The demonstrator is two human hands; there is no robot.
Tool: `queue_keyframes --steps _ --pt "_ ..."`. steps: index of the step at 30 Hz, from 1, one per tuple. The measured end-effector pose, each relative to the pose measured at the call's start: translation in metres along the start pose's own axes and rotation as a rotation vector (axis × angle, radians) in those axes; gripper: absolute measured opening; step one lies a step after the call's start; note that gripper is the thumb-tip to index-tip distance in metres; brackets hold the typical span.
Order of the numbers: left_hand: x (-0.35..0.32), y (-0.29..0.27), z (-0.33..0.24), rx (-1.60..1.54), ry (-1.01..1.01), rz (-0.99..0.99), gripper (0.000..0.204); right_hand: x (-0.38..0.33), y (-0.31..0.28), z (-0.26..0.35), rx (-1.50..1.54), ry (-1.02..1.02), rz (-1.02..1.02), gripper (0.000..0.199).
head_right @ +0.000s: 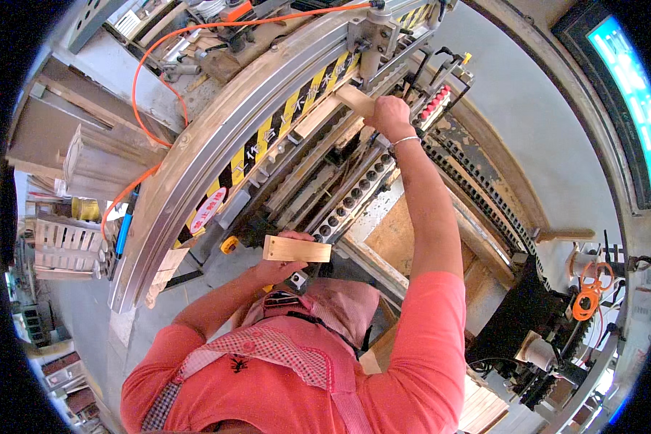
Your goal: The person operates a woodworking machine to process small wooden blocks. They repeatedly pick up blocks, feed them into the machine, and then stack the processed pieces on a nearby table.
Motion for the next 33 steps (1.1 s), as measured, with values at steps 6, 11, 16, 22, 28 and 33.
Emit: queue_keyframes --steps 6,11,16,22,28,33 --pt "0.002 -0.001 -0.002 0.081 0.040 -0.003 0.046 0.000 -0.001 0.000 0.007 0.006 -0.007 0.044" --pt "0.001 -0.001 -0.002 0.089 0.030 0.003 0.048 0.003 -0.003 0.009 0.042 -0.027 -0.046 0.042" --pt "-0.001 0.001 0.007 -0.035 -0.009 -0.017 0.049 0.009 -0.001 0.011 0.046 0.017 -0.041 0.041" --pt "0.000 -0.001 0.002 0.014 0.018 0.021 0.051 0.008 -0.002 0.010 0.074 0.051 0.008 0.040" --pt "0.004 -0.004 -0.003 0.152 0.037 0.053 0.050 0.007 -0.003 0.011 0.063 0.028 -0.017 0.042" --pt "0.005 -0.003 -0.002 0.126 0.047 0.040 0.049 0.010 0.001 0.009 0.045 0.036 -0.002 0.042"
Point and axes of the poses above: each hand's wrist, its own x-axis towards the middle knuckle, its own y-axis out of the palm, z = x × y, the point moved 6 cm from there along x, towards the middle knuckle, and after that the axes turned 7 degrees about x, right-handed, at the moved point
